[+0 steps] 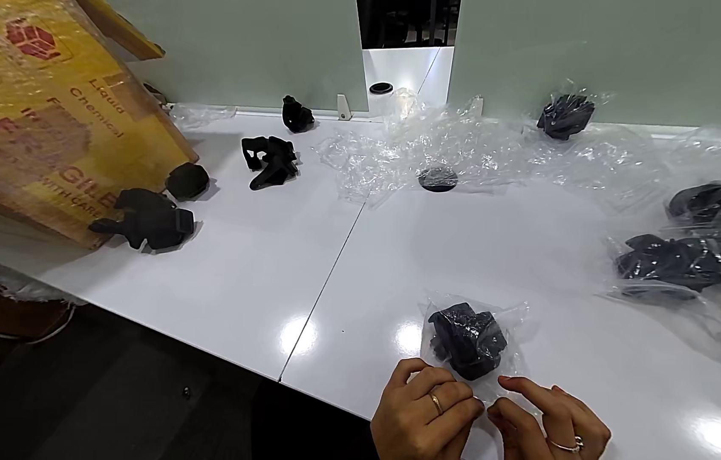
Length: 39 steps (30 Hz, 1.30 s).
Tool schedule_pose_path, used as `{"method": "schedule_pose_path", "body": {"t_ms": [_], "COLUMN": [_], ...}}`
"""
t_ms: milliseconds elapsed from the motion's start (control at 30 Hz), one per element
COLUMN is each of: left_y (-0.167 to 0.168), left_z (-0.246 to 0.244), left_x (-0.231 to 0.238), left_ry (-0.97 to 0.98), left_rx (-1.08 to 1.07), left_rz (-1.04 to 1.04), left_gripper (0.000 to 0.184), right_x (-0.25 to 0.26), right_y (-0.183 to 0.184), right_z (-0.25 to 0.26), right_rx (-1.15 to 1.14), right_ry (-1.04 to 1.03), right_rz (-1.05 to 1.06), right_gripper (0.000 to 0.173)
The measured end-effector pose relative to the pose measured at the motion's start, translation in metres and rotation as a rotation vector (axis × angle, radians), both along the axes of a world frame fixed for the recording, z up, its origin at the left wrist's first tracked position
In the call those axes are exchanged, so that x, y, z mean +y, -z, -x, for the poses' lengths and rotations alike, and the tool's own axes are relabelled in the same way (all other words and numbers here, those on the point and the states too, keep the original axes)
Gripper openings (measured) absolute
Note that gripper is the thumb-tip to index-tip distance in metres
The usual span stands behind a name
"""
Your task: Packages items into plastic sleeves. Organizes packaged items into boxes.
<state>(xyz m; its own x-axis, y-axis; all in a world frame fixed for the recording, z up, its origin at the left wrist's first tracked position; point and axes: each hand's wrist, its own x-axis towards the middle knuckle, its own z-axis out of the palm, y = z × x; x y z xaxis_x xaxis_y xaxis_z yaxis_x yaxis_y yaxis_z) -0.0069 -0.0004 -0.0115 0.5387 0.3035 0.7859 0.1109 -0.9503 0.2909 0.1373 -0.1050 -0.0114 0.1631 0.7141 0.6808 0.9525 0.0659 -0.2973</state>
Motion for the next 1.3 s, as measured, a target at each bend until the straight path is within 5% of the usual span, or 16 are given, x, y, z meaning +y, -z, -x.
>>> {"method": "schedule_pose_path", "body": {"t_ms": [367, 633, 933, 1300], "left_y": [-0.0003, -0.0016, -0.0005, 0.0004], "left_z": [-0.0012, 0.0, 0.0008, 0.0033], "left_x": [-0.0009, 0.0, -0.0005, 0.0024], "left_ry": [-0.042, 0.01, 0.083, 0.154], "left_rx": [-0.068, -0.024, -0.101, -0.098], "left_rz": [0.053, 0.008, 0.103, 0.054], "left_gripper": [0.014, 0.014, 0.011, 0.011], "right_x": [-0.0035, -0.0012, -0.0052, -0.0039], "right_y": [-0.0081, -0.0008, -0.0044, -0.0035], "right_z": [-0.0006, -0.0008, -0.001, -0.0018], "right_rx": [0.177, -0.048, 0.138, -0.009], "right_ry": [0.105, 0.036, 0.136, -0.016], "right_rz": [0.021, -0.024, -0.038, -0.054], "right_gripper": [0.022, 0.016, 0.019, 0.017]}}
